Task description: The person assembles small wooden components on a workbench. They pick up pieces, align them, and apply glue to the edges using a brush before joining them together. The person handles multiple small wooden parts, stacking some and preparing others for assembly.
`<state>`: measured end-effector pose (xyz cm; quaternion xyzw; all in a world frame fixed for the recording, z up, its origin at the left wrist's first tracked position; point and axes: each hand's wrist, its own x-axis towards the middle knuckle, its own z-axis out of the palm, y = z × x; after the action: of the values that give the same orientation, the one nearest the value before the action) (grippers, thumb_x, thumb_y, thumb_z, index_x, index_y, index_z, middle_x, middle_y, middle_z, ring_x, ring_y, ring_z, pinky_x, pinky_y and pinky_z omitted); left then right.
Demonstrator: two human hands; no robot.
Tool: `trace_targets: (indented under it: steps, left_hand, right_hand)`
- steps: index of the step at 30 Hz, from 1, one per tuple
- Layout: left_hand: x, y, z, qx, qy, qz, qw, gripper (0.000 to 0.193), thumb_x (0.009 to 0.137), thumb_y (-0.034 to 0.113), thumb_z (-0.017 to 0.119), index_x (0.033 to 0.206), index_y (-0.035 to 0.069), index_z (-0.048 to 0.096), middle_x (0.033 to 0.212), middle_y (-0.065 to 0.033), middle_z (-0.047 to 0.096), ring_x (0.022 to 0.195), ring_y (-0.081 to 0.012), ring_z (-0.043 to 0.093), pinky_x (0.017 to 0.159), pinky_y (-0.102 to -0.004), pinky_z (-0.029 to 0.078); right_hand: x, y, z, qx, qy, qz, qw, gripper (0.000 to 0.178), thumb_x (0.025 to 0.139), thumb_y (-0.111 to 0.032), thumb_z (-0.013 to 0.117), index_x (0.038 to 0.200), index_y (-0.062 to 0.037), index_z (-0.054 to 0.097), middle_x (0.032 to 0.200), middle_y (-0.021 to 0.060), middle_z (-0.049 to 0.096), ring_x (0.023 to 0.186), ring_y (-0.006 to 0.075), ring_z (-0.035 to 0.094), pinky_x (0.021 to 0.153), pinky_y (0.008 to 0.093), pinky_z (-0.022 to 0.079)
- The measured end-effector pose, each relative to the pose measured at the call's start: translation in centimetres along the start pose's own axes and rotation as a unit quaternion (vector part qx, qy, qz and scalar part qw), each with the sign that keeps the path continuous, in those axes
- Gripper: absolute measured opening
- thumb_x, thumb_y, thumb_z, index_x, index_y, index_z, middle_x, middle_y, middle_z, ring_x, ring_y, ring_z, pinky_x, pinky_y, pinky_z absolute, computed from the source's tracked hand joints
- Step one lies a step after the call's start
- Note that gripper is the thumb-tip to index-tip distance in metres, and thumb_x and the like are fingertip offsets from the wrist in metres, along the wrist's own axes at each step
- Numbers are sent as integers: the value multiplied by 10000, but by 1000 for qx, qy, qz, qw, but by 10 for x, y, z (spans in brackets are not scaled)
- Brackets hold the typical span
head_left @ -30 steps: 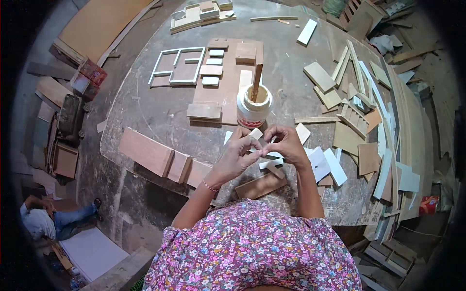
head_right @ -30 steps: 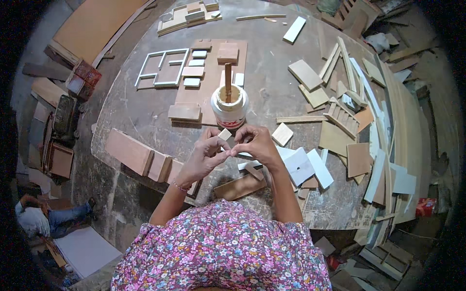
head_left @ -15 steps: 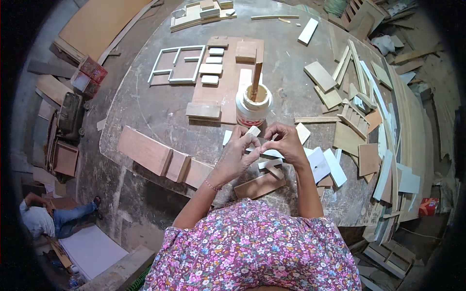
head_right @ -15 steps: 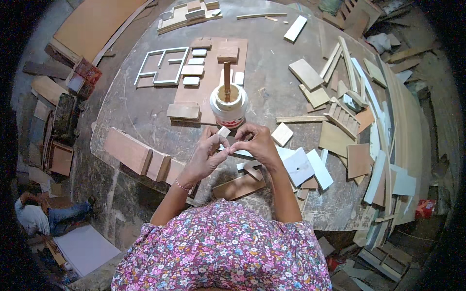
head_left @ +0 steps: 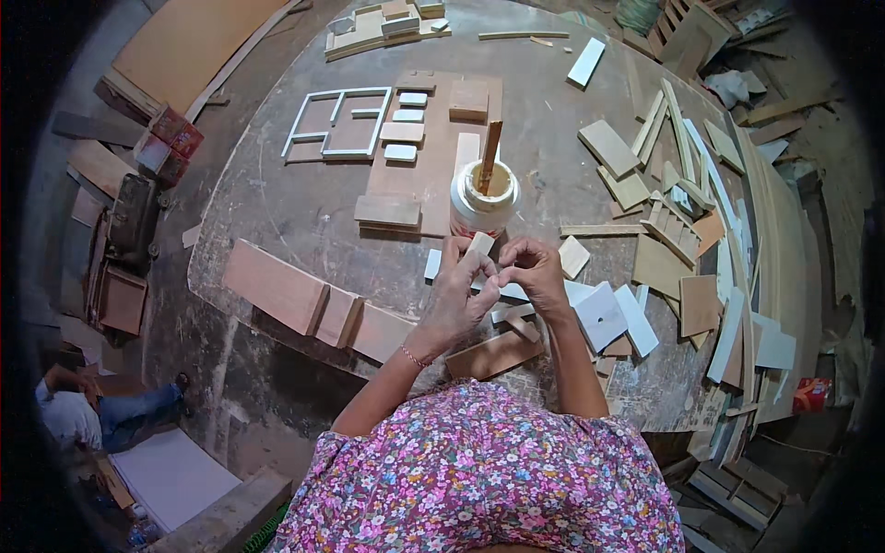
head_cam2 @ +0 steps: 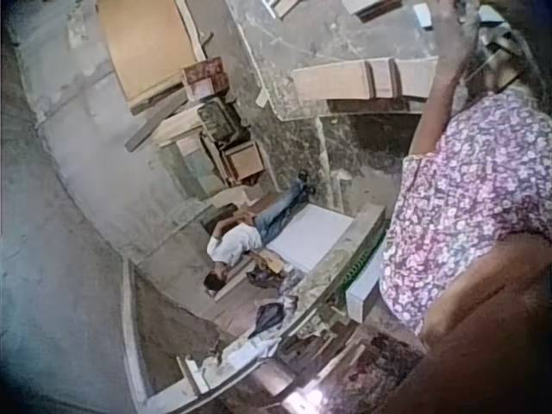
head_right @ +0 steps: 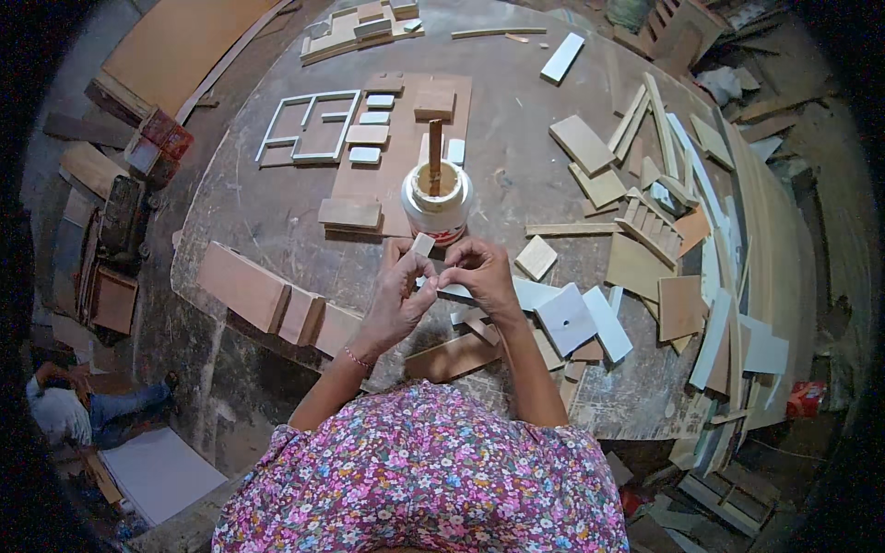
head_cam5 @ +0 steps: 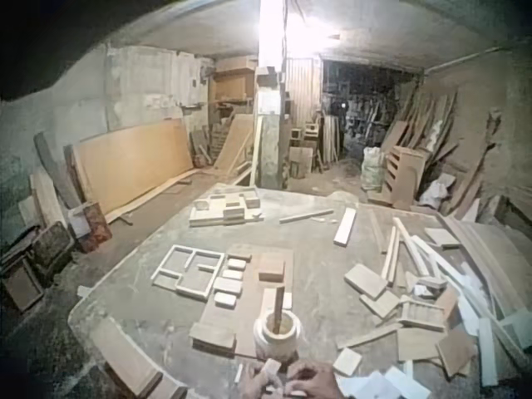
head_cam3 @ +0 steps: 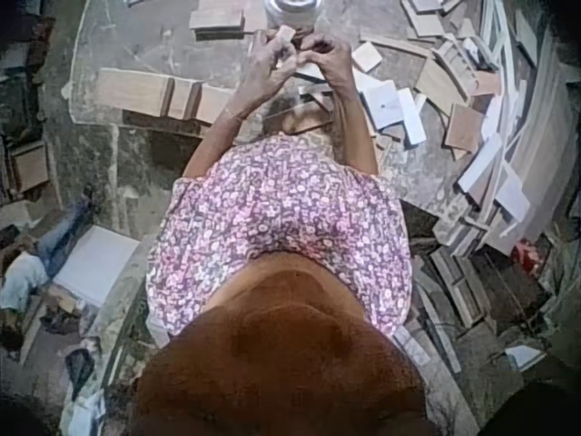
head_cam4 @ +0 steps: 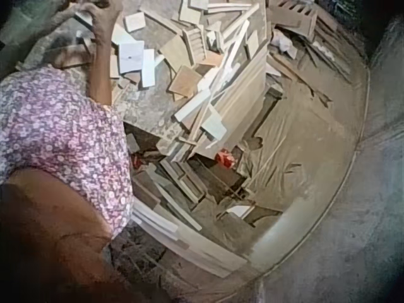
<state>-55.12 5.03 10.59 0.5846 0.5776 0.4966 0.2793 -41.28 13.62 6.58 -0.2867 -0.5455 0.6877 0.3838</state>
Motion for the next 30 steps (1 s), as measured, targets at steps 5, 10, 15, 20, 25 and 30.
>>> trace_targets:
  steps: [5,10,15,20,25,30]
  left_hand:
    - [-2,1,2,-16,22,-58,998,114,763,86,578,827,10,522,931,-124,407,833,-230,482,733,-329,421]
    - [-4,-18,-1,-26,52,-77,995,90,798,85,577,832,14,535,905,-65,400,825,-143,445,680,-242,403]
    - [-2,-4,7,-57,38,-64,996,91,818,98,575,851,12,580,924,-83,428,876,-189,456,784,-295,385]
    - [-2,-16,9,-12,28,-31,999,133,843,56,505,916,31,613,956,-103,442,922,-207,455,843,-304,373]
    - [3,-11,5,-16,-24,-29,999,324,802,-30,447,1096,54,554,1029,-120,463,1031,-230,461,926,-327,358]
    - [10,-13,6,-113,44,-54,991,552,800,-51,484,1327,29,338,1154,-126,496,1067,-174,489,936,-307,381]
  right_hand:
    - [-4,5,4,157,30,34,987,188,607,57,701,728,-32,588,741,36,580,657,83,543,594,203,453]
    - [0,-2,-7,73,23,-20,997,192,648,-55,722,783,-32,588,745,50,582,603,106,522,528,208,408]
    - [-5,-6,1,65,52,50,995,174,749,-61,656,904,11,627,784,61,634,655,87,563,569,202,437]
    - [-6,-16,4,-7,54,20,998,163,816,-54,580,955,16,628,797,47,630,680,88,554,595,214,430]
    - [9,-28,5,-141,134,-25,981,176,830,-66,578,987,-4,630,874,36,626,756,83,554,673,210,439]
    - [60,-62,11,-341,163,-92,921,353,763,-226,695,1028,-6,620,830,46,604,726,112,552,664,254,453]
